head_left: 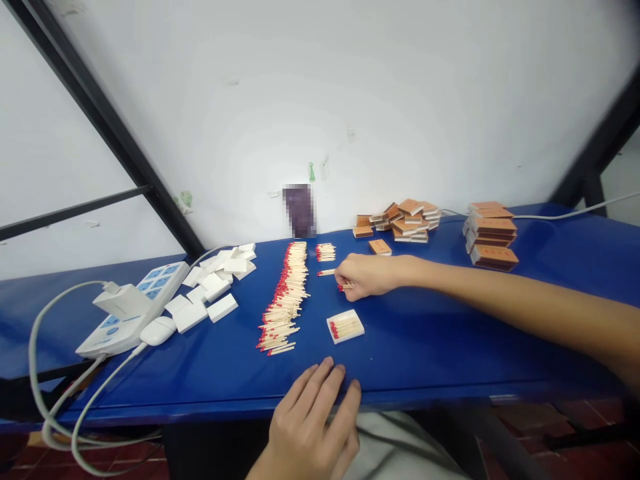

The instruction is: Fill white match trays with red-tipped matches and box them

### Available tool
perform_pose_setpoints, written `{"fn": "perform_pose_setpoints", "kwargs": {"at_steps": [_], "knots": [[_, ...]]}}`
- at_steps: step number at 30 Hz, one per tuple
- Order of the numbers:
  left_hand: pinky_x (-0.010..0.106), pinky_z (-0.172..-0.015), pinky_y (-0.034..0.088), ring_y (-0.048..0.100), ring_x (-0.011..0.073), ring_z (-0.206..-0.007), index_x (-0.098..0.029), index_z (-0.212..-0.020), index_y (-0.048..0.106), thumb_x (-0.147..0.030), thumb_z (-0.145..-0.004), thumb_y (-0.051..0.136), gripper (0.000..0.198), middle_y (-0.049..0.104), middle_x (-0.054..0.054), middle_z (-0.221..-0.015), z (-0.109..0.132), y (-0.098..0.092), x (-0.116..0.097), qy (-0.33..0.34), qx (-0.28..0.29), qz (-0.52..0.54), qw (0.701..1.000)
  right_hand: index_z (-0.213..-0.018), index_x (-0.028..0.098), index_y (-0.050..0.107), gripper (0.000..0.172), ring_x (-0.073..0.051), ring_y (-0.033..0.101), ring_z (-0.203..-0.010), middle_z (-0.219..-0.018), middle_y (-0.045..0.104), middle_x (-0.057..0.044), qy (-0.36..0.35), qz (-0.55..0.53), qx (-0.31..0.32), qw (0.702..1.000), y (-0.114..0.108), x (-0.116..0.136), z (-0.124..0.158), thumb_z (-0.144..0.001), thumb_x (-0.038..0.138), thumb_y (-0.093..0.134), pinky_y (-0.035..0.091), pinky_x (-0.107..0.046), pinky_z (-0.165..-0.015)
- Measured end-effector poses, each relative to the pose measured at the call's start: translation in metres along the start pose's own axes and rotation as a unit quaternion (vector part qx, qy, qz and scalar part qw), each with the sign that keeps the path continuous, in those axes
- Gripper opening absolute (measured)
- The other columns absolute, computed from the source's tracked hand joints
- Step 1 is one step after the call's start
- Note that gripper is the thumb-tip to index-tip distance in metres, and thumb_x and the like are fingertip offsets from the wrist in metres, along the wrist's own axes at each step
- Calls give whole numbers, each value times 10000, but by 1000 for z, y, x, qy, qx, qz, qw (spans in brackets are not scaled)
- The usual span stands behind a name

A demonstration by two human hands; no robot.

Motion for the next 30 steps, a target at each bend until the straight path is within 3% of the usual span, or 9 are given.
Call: {"fn": "perform_pose_setpoints", "kwargs": {"at_steps": [7, 12, 22, 30], "knots": [[379, -911, 537, 643, 282, -1086, -133, -1054, 711, -90, -758, 503, 364, 697, 126, -1078, 0, 0, 1, -2, 2, -1, 1000, -581, 182, 540, 157, -111, 404, -521, -532, 498, 31, -13, -7, 10, 1000, -2, 3, 0, -721, 150, 604, 271, -261, -499], [379, -915, 532, 640, 280, -1089, -131, -1051, 710, -94, -762, 499, 360, 696, 125, -1078, -1, 0, 0, -1, -3, -2, 1000, -677, 164, 611, 60, -120, 487, -590, -633, 603, 2, -26, -14, 9, 1000, -4, 3, 1, -736, 160, 619, 306, -246, -534], [397, -935, 509, 624, 295, -1115, -122, -1069, 707, -114, -784, 496, 354, 686, 136, -1103, 2, 0, 0, 0, 1, 5, 1000, -773, 152, 637, 56, -114, 532, -596, -654, 616, 12, -31, -56, 10, 998, -8, -2, -1, -733, 182, 612, 369, -220, -570], [400, -937, 493, 621, 297, -1115, -120, -1056, 713, -107, -782, 496, 350, 685, 143, -1091, 2, 1, 0, -6, -5, 9, 1000, -795, 153, 625, 63, -109, 568, -572, -636, 635, 17, -39, -167, -46, 984, -18, 9, 0, -744, 183, 604, 415, -213, -560]]}}
Point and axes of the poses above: each hand's wrist, its own z-axis away from the middle knuckle, its own y-axis out of the palm, x = y × z, the point moved 7 cm from there along -z, towards the middle knuckle
